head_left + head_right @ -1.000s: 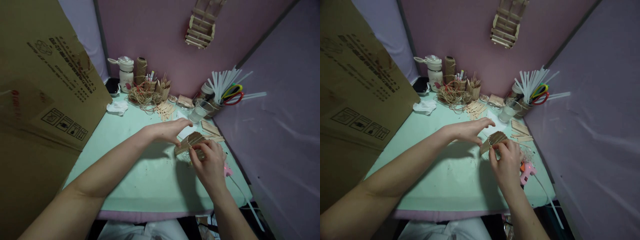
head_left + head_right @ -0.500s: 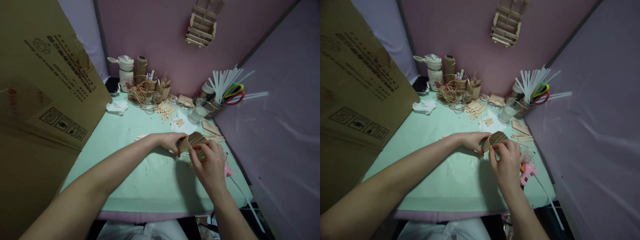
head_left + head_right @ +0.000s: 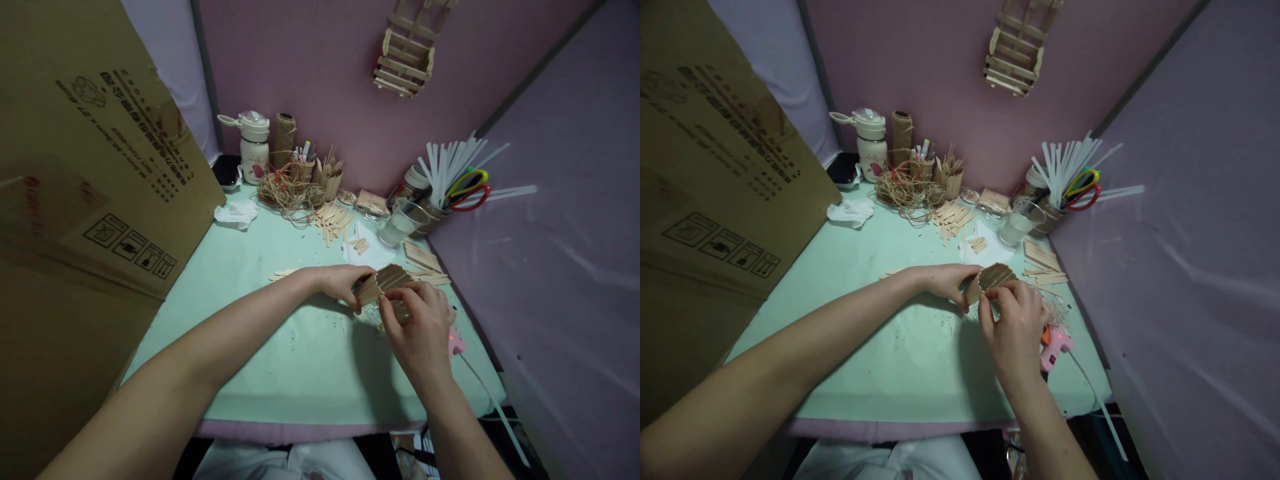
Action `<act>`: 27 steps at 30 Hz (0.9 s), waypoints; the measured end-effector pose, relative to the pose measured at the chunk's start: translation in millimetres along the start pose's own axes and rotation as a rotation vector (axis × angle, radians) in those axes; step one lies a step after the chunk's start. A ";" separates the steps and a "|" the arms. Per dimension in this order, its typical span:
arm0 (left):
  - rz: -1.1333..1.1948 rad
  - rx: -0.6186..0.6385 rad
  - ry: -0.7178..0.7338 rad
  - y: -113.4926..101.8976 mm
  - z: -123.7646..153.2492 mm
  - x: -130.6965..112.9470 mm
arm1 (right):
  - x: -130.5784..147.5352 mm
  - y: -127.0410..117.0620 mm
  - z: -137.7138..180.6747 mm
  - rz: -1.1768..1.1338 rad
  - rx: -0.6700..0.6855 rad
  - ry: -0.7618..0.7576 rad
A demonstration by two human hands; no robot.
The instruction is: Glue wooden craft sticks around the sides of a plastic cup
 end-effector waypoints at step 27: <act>-0.015 0.009 -0.018 2.3 1.9 -0.3 | -0.2 -0.6 1.5 0.008 -0.008 0.026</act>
Point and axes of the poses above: each hand's wrist, its own z-axis away from the middle knuckle, its own y-axis out of the palm, x = y × z, the point moved 6 cm from there along -z, towards the middle knuckle, and after that the axes turned 1 degree about x, right-handed, at the moved point
